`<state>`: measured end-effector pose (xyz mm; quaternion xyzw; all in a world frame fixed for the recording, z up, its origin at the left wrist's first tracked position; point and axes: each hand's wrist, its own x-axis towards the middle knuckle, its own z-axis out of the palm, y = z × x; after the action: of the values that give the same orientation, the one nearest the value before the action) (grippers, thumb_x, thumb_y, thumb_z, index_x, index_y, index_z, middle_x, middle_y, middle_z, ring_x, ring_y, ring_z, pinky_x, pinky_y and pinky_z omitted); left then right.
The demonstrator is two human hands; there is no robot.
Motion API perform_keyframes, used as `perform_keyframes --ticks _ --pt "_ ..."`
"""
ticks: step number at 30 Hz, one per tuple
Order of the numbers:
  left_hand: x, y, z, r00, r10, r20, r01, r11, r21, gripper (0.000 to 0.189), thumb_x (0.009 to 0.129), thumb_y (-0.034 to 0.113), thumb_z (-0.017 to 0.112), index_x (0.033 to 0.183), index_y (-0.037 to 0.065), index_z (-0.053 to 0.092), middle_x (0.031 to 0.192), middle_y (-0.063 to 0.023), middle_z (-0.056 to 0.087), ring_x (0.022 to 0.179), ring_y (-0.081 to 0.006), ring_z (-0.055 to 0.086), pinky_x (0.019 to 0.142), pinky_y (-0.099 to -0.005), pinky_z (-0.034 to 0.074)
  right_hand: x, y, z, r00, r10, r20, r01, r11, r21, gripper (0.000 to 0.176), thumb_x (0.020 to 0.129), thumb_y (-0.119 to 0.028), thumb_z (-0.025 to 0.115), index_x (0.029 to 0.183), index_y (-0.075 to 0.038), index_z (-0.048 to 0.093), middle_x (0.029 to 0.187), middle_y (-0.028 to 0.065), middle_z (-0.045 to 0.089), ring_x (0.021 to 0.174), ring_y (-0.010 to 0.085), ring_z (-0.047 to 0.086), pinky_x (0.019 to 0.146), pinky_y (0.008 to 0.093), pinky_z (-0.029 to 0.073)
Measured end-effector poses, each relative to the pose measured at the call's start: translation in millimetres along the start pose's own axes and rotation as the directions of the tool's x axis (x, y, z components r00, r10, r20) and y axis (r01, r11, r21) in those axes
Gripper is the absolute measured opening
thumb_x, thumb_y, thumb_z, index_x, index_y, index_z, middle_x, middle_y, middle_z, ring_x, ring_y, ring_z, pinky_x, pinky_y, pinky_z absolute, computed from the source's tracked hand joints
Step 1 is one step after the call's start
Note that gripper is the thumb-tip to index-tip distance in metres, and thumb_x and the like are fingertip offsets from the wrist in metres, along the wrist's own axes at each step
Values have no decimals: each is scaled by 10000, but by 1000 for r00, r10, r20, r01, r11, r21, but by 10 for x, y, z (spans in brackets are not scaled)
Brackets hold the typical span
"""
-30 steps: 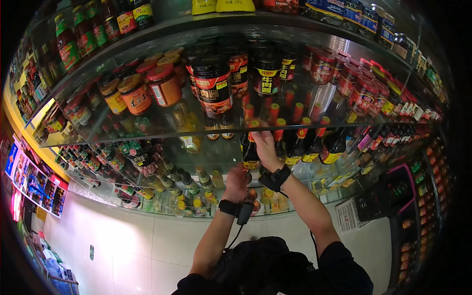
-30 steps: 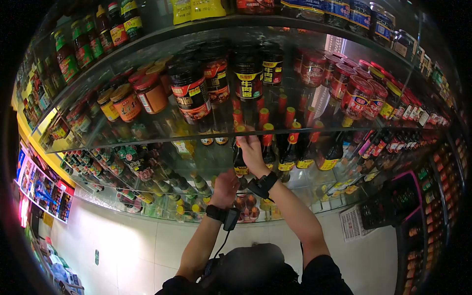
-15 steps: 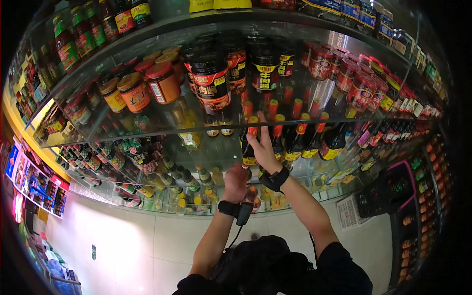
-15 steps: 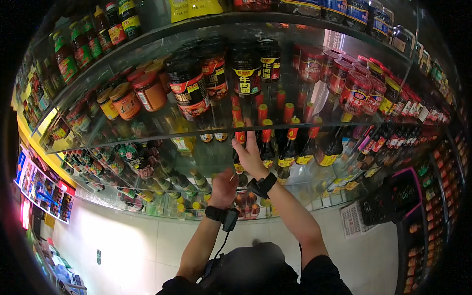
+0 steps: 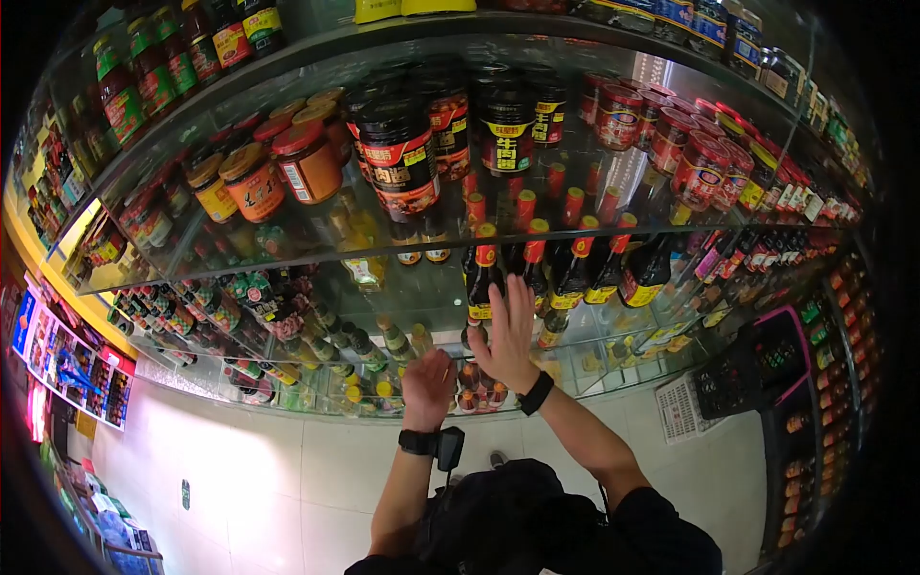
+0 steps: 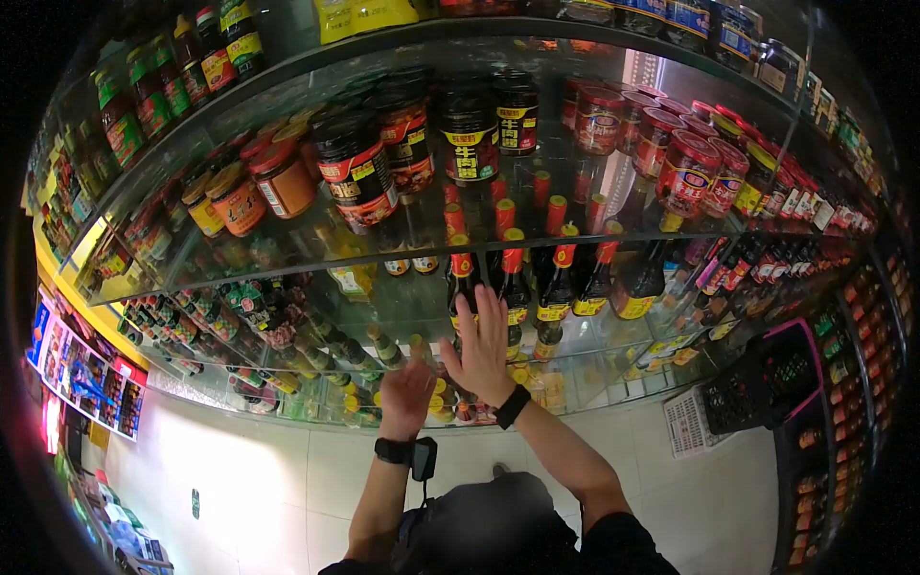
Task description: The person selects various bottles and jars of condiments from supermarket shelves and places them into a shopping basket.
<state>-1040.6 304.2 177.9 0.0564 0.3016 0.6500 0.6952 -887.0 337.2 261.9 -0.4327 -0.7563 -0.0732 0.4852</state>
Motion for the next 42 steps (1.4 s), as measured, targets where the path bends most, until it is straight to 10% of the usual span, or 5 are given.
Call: perform_keyframes --ticks 8,10,13,15,42 --pt "9 -313 -922 951 -14 308 101 958 -267 165 805 168 418 853 33 501 780 -91 559 750 -212 531 675 -313 430 -777 0 62 949 279 -145 -243 944 224 461 682 -87 571 1093 5 385 1120 196 357 1040 353 352 893 441 275" --pt "-130 -359 -812 949 -244 -201 187 946 -265 143 798 150 430 829 30 501 782 -88 551 743 -208 529 672 -310 433 -1054 66 104 925 339 -173 -288 920 266 422 672 -58 570 1052 1 396 1064 183 385 989 338 380 861 420 302" --pt "-25 -604 -1215 984 -180 9 172 955 242 191 814 177 415 921 26 460 814 -68 534 759 -190 520 671 -287 427 -1331 105 25 861 459 -219 -384 869 313 337 653 -19 558 948 -13 396 937 156 410 878 305 413 782 376 331" --pt "-145 -620 -974 892 -379 -248 312 911 -268 160 808 146 419 904 29 469 803 -104 516 736 -217 510 707 -330 437 -1486 132 -86 840 493 -225 -431 860 273 329 646 9 540 939 -12 392 933 148 394 886 287 407 800 353 325" --pt "-319 -3432 238 765 -573 -294 601 799 8 39 762 68 448 791 48 464 755 -81 507 730 -206 500 701 -321 452 -2947 1558 -2394 505 703 -500 -724 661 197 304 615 43 481 905 -5 400 891 86 387 869 201 383 834 298 305"
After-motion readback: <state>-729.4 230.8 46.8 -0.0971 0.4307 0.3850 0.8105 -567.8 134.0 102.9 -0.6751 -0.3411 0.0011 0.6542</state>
